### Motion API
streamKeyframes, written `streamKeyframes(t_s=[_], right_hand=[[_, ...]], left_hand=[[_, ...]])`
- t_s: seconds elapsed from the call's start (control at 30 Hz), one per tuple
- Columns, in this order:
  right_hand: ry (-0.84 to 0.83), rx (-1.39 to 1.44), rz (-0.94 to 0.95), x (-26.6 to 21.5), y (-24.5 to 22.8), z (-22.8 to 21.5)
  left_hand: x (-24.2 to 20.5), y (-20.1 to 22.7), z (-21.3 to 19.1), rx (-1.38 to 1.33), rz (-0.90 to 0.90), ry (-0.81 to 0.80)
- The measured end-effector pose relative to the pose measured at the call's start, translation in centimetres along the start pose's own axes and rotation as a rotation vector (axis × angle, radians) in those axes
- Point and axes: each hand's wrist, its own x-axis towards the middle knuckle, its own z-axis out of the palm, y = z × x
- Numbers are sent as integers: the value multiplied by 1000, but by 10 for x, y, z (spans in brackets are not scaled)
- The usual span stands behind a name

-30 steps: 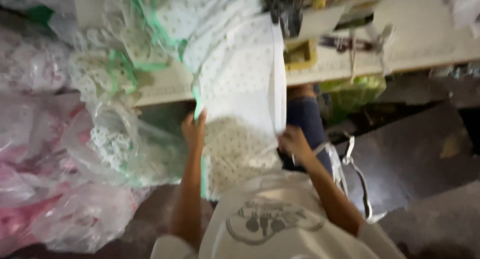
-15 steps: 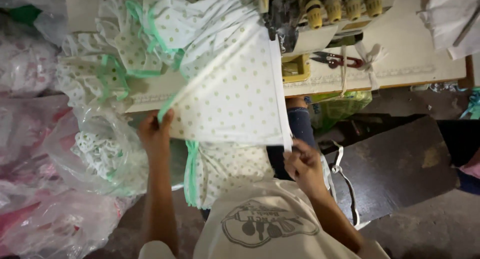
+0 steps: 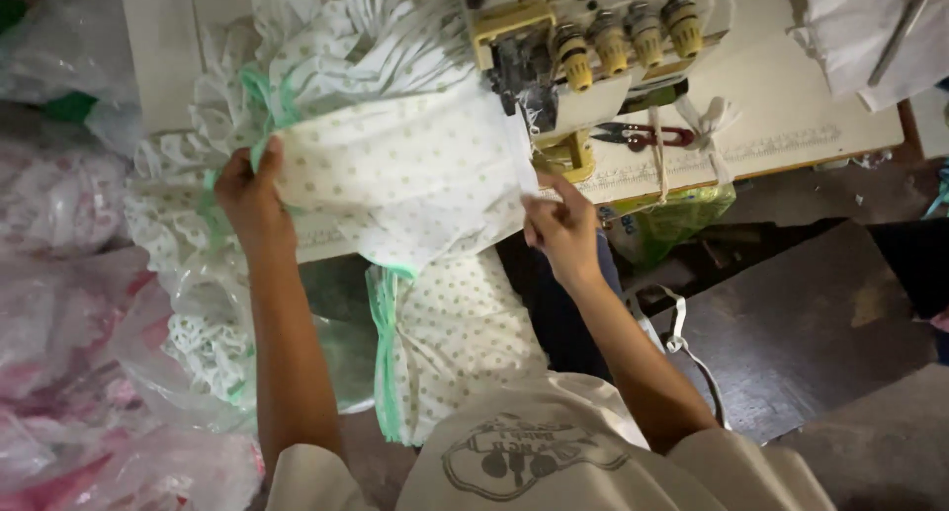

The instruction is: Sorting and stacking fabric garment pieces from plastic bags onto a work table

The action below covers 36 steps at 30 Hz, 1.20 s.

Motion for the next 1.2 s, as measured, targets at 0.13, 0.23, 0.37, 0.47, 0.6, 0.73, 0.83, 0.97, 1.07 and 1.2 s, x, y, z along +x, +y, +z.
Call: streamKeyframes(t_s=[0.13,0.23,0.37,0.47,0.6,0.73,0.83,0.97,1.07,1.2], right_hand=[[12,-127,-79,4,0,6],[-14,-185,-106,-22,-18,5],[-116,-487,-145,-29,32,-40],[-220,-572,-283,25,26,-44],[-132,-522,-190,56,11,-29],[-129,-623,-146,28,10,-30],[-127,-454,-135,31,3,-17],[-117,-217,-96,27,-43,5],[-123,-302,-32,-44,-39,-21],[-74,-514,122,-126,84,-94]], left_hand=[[-4,9,3,-382,-209,-27],[-36,-45,-29,-298,-257,-108],[-130,-123,-66,505,-351,-189],[-155,-159,-34,565,-387,-414],[-182,-270,-18,261,-377,-128],[-177,-198,8,332,-256,10],[-181,-219,-4,360,-184,-6],[-189,-172,12,308,-209,4],[-185,-219,-2,310,-194,42],[-180,-212,0,393,-158,-20]])
